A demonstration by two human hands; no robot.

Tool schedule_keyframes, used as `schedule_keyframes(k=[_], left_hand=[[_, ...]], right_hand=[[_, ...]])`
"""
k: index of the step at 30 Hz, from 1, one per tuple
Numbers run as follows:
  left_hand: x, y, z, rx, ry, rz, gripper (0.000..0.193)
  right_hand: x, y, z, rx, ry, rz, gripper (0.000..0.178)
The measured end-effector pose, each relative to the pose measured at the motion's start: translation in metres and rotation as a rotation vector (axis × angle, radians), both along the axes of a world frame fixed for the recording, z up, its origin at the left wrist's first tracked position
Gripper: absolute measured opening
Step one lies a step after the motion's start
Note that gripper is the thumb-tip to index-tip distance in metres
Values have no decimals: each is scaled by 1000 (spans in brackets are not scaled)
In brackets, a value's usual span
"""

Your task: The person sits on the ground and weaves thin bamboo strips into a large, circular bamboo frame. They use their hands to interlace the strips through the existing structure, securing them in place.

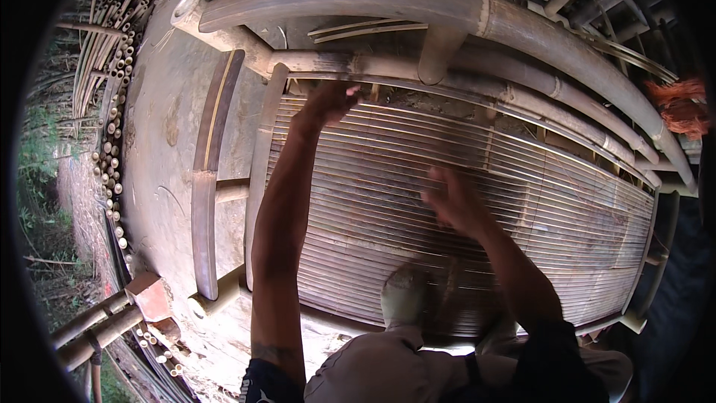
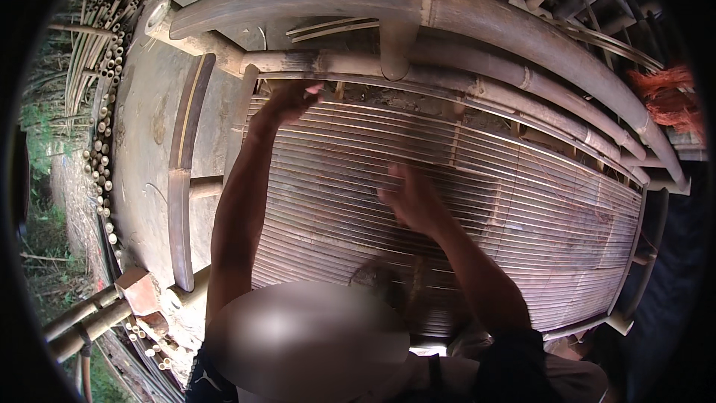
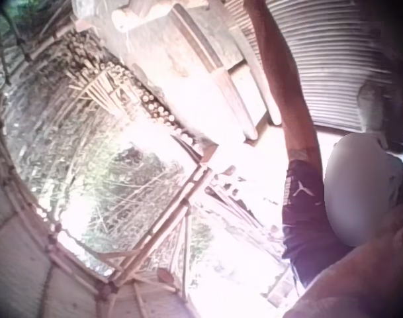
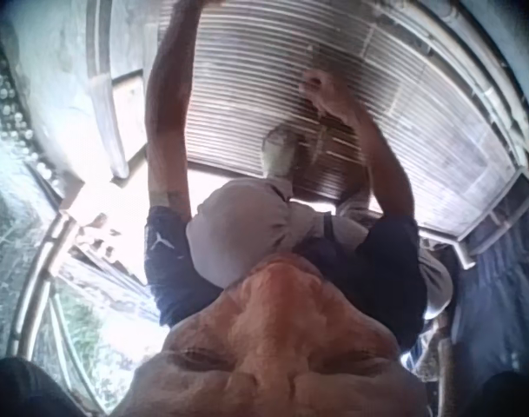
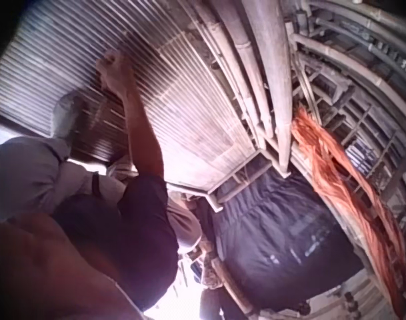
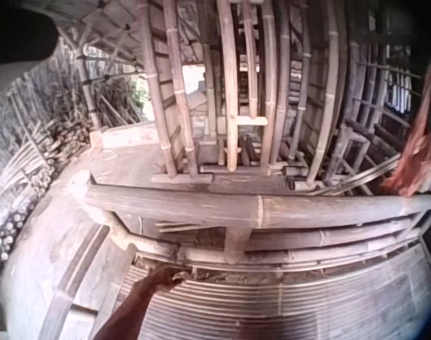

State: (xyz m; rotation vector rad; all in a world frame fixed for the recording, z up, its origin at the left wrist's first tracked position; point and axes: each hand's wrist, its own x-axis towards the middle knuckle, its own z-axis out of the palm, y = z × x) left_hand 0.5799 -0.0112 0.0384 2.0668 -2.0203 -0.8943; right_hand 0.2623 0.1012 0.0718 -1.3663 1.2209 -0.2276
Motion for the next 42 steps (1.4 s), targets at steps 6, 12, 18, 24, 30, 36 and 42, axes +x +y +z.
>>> schedule_keyframes(k=[6, 12, 18, 24, 30, 36, 42], left_hand=[[22, -35, -85, 111, 210, -280, 43], [18, -42, -61, 268, 157, -264, 33], [15, -36, -47, 180, 150, -297, 31], [26, -45, -67, 145, 98, -297, 28], [19, -45, -79, 1, 243, -293, 28], [38, -18, -76, 16, 219, -163, 41], [-12, 58, -81, -529, -385, -54, 66]], right_hand=[[-61, 38, 18, 912, -82, 718, 39], [-20, -37, 107, 429, -1009, 346, 38], [8, -110, 103, -892, -432, -264, 33], [-23, -66, 84, -713, 712, 651, 26], [8, -31, 130, -490, 447, 641, 29], [23, -25, 139, -556, 395, 605, 28], [-43, 6, 150, -704, 301, 738, 64]])
